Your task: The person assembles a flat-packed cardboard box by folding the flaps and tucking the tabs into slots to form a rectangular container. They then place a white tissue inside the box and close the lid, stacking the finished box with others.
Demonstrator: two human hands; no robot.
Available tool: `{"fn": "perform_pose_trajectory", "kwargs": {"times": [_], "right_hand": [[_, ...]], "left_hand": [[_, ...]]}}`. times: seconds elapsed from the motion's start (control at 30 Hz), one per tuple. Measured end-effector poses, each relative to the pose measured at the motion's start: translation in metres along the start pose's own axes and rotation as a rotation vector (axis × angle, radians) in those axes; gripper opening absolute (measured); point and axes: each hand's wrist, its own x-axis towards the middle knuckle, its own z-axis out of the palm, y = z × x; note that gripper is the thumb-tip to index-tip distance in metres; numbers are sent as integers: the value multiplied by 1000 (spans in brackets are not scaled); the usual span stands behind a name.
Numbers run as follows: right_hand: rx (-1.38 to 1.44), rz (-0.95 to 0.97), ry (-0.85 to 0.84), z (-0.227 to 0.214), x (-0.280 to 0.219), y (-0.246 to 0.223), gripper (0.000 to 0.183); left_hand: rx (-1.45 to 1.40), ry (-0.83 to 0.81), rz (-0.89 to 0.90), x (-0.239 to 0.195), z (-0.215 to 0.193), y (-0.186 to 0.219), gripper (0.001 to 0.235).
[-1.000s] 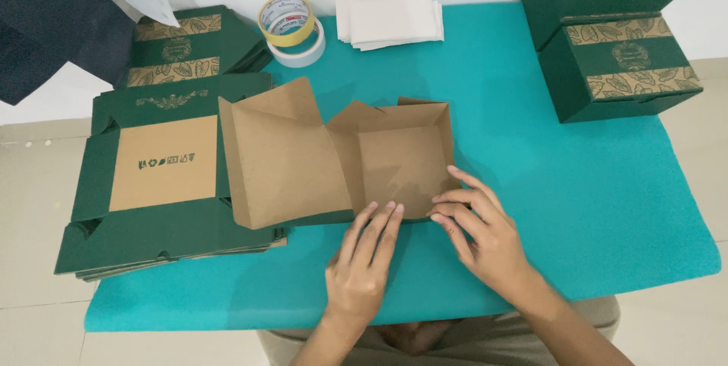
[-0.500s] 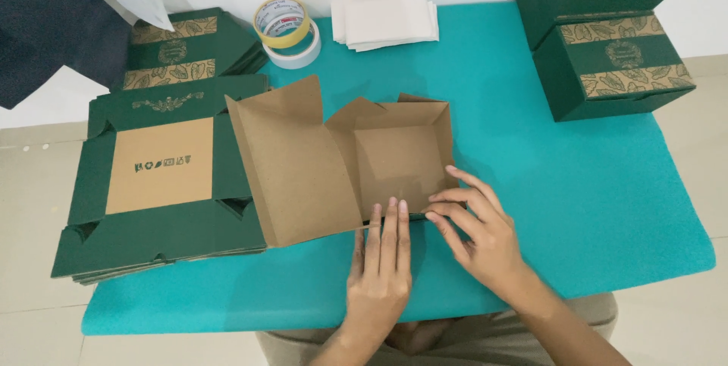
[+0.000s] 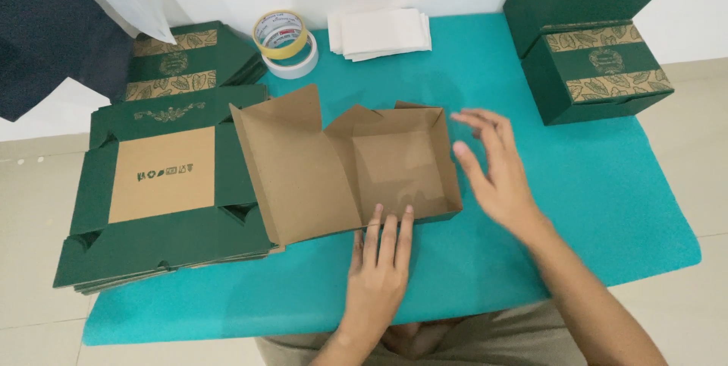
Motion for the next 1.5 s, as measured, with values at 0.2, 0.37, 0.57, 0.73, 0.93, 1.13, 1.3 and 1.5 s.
{"fn": "perform_pose_trajectory", "kwargs": {"times": [0.2, 0.37, 0.57, 0.73, 0.93, 1.13, 1.3, 1.5], "right_hand": [[564, 379, -258, 17, 38, 64, 60], [438, 533, -323, 4, 6, 59, 61], [388, 551, -125, -11, -68, 54, 48], [198, 413, -91, -5, -109, 7, 47], [128, 325, -43, 20, -141, -35, 50], [131, 270, -46, 44, -155, -76, 47], [68, 244, -52, 59, -157, -87, 50], [-71, 91, -85, 73, -160, -95, 54]], "left_hand": [[-31, -27, 27, -1, 7, -12, 45], [52, -11, 128, 9, 1, -41, 51], [99, 153, 190, 19, 10, -71, 28], [36, 109, 232, 25, 24, -89, 33], [-619, -104, -63, 34, 13, -113, 39], [-959, -389, -264, 60, -22, -121, 40], [-1014, -499, -122, 77, -5, -125, 43], [-971, -442, 32, 103, 20, -129, 40]]}}
